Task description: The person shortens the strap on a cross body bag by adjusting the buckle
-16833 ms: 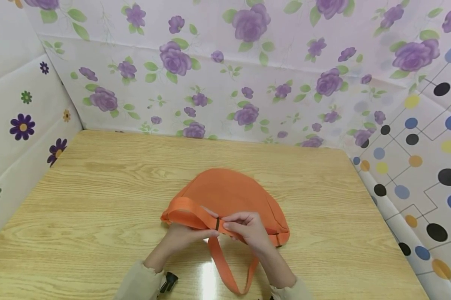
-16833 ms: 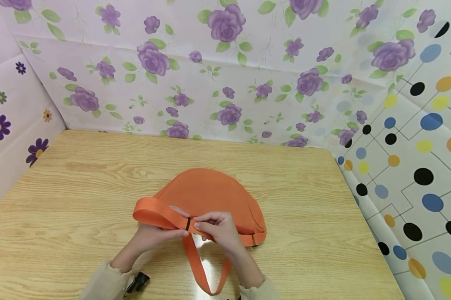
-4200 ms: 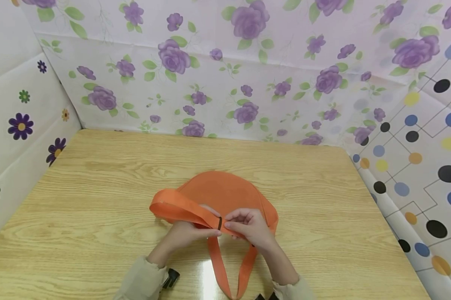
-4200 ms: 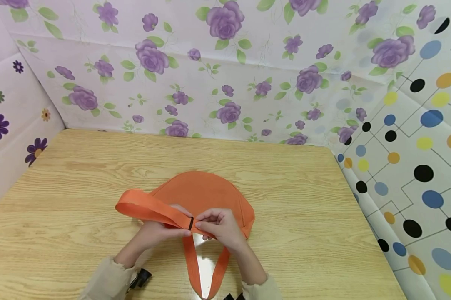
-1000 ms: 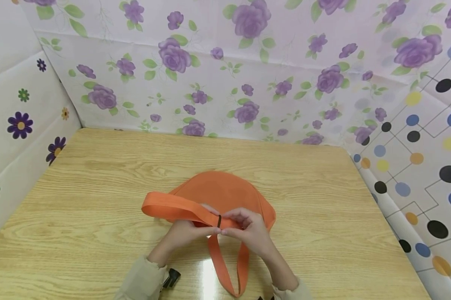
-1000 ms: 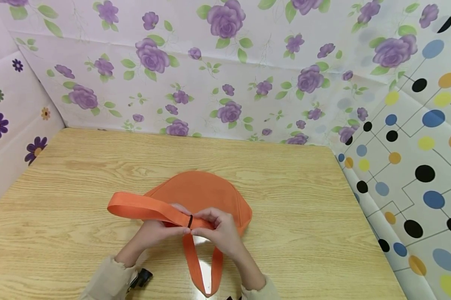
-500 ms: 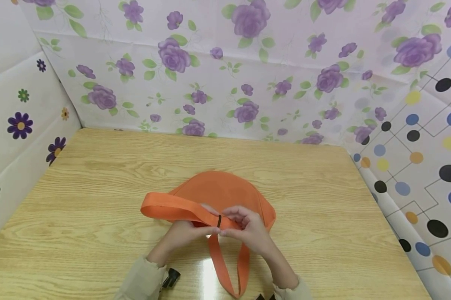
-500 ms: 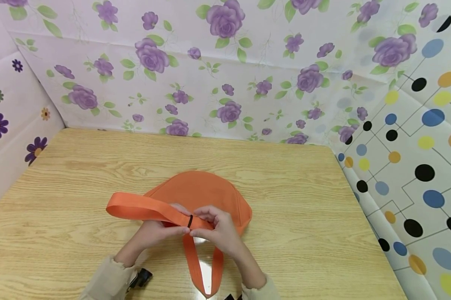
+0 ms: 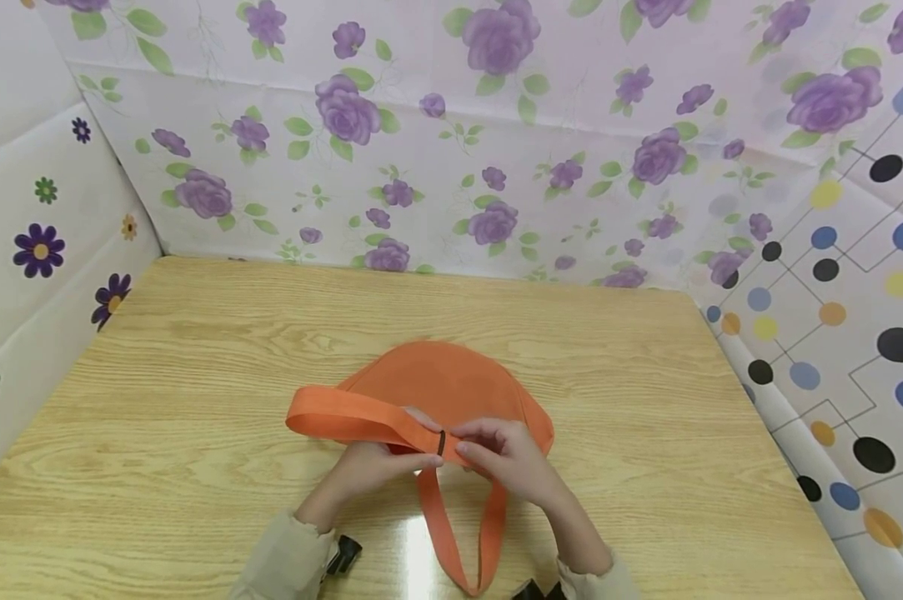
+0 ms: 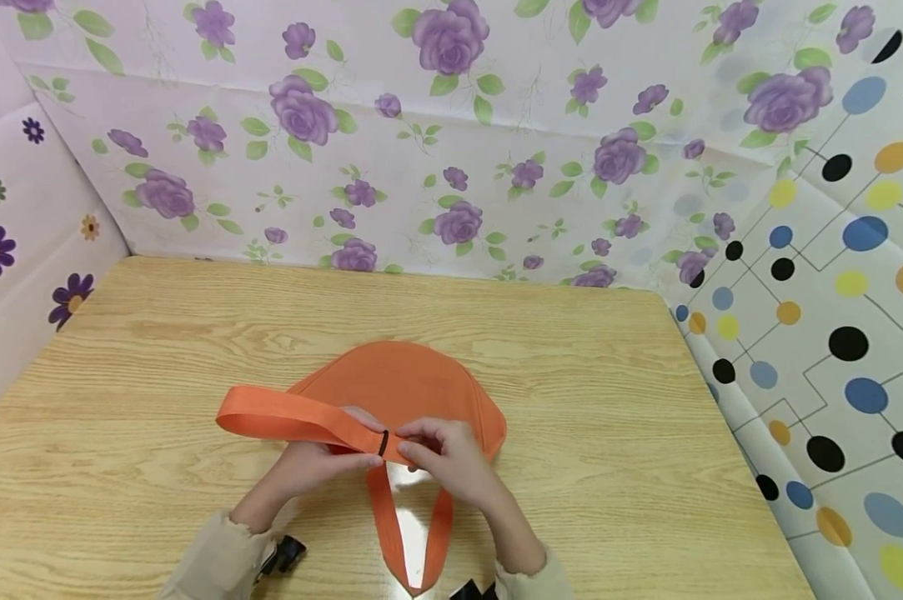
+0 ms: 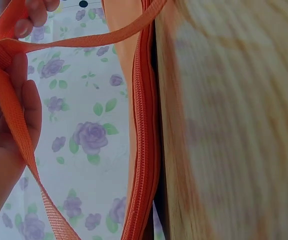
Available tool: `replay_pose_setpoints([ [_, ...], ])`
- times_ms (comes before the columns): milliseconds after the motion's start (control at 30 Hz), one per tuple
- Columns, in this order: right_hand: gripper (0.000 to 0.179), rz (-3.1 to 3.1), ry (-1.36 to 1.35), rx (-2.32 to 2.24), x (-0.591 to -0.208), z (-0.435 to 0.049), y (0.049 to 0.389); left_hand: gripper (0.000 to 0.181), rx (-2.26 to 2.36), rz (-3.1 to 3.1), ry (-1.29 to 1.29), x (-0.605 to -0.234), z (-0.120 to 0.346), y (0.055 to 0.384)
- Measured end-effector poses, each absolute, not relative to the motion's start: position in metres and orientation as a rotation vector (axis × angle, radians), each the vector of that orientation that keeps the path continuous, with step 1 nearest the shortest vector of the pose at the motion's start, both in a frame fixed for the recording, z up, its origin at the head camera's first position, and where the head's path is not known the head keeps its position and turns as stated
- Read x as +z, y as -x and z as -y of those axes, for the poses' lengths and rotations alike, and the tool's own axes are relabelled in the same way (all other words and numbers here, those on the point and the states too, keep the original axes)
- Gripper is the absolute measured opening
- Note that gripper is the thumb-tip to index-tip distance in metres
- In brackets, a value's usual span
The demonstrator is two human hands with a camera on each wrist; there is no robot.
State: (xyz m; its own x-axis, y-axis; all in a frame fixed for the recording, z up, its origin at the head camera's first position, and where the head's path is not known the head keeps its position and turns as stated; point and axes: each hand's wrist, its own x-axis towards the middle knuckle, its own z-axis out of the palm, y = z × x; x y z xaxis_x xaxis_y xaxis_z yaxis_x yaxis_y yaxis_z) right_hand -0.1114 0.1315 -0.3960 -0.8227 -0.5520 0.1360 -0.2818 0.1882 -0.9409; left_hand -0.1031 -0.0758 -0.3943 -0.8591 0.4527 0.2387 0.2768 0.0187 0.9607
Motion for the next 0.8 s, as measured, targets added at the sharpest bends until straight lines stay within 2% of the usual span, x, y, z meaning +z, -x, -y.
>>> replay_pose_setpoints([
  [267, 0.011, -2.271, 0.723, -1.657, -0.379, -0.127, 0.109, 0.021, 1.962, -2.138, -0.787, -0.395, 0.075, 0.103],
  [433, 0.012, -2.257, 0.615, -1.683, -0.366, -0.122, 0.106, 0.021, 1.954, -2.149, -0.763, -0.395, 0.075, 0.104],
  [800, 0.013, -2.165, 0.537, -1.817, -0.394, -0.122, 0.115, 0.024, 1.966, -2.164, -0.736, -0.393, 0.076, 0.104],
])
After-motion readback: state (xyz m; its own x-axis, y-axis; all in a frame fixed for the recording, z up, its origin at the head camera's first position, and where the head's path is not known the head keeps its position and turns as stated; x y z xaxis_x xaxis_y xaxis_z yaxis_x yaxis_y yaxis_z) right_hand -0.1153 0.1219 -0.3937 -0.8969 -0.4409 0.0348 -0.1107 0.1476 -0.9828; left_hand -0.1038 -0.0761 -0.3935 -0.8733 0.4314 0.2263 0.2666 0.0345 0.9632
